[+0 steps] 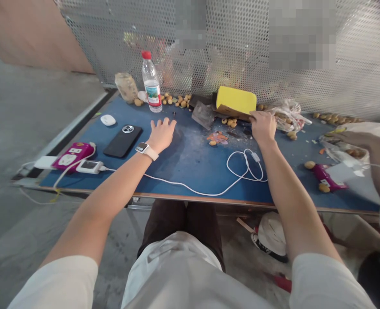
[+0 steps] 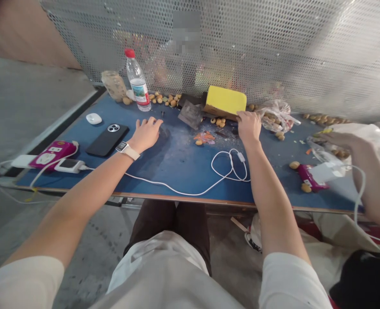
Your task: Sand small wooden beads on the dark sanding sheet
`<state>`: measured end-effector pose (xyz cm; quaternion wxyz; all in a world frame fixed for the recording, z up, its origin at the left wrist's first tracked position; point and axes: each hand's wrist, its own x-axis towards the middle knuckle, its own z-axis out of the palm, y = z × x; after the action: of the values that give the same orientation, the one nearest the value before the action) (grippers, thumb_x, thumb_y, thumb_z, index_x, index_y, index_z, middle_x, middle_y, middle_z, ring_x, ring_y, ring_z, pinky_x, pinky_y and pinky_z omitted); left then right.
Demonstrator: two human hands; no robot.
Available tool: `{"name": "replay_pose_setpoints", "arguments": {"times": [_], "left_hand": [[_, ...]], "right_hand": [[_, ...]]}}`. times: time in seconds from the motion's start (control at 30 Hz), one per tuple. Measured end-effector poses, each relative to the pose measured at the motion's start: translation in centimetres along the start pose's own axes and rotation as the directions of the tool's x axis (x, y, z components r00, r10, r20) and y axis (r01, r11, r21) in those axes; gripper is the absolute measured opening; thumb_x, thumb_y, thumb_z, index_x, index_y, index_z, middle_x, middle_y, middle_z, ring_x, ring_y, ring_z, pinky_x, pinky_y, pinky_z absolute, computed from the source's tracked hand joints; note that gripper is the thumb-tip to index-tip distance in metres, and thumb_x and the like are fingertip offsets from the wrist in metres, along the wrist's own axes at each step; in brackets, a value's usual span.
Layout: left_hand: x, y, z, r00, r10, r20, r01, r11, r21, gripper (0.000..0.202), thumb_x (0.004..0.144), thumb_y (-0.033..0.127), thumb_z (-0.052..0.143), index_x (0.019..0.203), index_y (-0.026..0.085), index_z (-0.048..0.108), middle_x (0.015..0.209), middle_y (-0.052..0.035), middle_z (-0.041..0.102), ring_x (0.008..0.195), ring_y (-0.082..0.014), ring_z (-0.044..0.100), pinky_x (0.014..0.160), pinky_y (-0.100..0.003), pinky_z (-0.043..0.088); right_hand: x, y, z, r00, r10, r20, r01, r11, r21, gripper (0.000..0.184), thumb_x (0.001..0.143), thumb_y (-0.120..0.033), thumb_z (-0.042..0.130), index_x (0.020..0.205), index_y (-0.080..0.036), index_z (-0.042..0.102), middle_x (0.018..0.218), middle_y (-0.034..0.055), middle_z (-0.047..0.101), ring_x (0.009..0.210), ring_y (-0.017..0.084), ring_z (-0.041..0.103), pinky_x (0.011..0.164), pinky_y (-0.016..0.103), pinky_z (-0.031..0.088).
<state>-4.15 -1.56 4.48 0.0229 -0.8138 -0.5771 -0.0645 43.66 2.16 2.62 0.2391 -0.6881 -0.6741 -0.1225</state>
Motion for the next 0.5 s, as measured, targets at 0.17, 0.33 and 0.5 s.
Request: {"name": "replay_pose_setpoints", "arguments": {"times": [0.17,0.33,0.5], "left_hand": [[0.2,-0.3,0.5,1.000,0.006,-0.015,-0.006,1.000,0.007,0.069,0.121,0.009,0.046,0.188,0.011,0.065,0.181,-0.0342,0.066,0.165,-0.0579,0.069,0.148,-0.089,0.042],[0.3,-0.4,0.7,0.999,-0.024,-0.038,0.024,1.000,0.003,0.065,0.122,0.012,0.051,0.185,0.014,0.066,0.180,-0.0323,0.068,0.165,-0.0580,0.070,0.147,-0.087,0.045],[0.1,-0.5,0.1,0.992,-0.127,0.001,0.127,0.992,-0.017,0.059,0.124,0.021,0.062,0.182,0.008,0.064,0.176,-0.0375,0.069,0.162,-0.0617,0.071,0.135,-0.080,0.060]], "right_hand": [[-0.7,-0.3,-0.7,0.995,-0.076,-0.060,0.077,0.997,0.005,0.080,0.108,-0.028,0.073,0.187,-0.017,0.072,0.186,0.0298,0.071,0.176,0.058,0.059,0.145,0.087,0.050],[-2.0,-1.8,-1.8,0.964,-0.242,-0.110,0.254,0.961,0.113,0.070,0.103,-0.024,0.076,0.173,-0.026,0.083,0.176,0.0253,0.076,0.168,0.058,0.066,0.140,0.089,0.057],[-2.4,-4.7,-0.9,0.884,-0.425,-0.197,0.464,0.851,0.247,0.043,0.106,-0.023,0.077,0.144,-0.032,0.094,0.149,0.0182,0.088,0.146,0.049,0.079,0.135,0.083,0.062]]}}
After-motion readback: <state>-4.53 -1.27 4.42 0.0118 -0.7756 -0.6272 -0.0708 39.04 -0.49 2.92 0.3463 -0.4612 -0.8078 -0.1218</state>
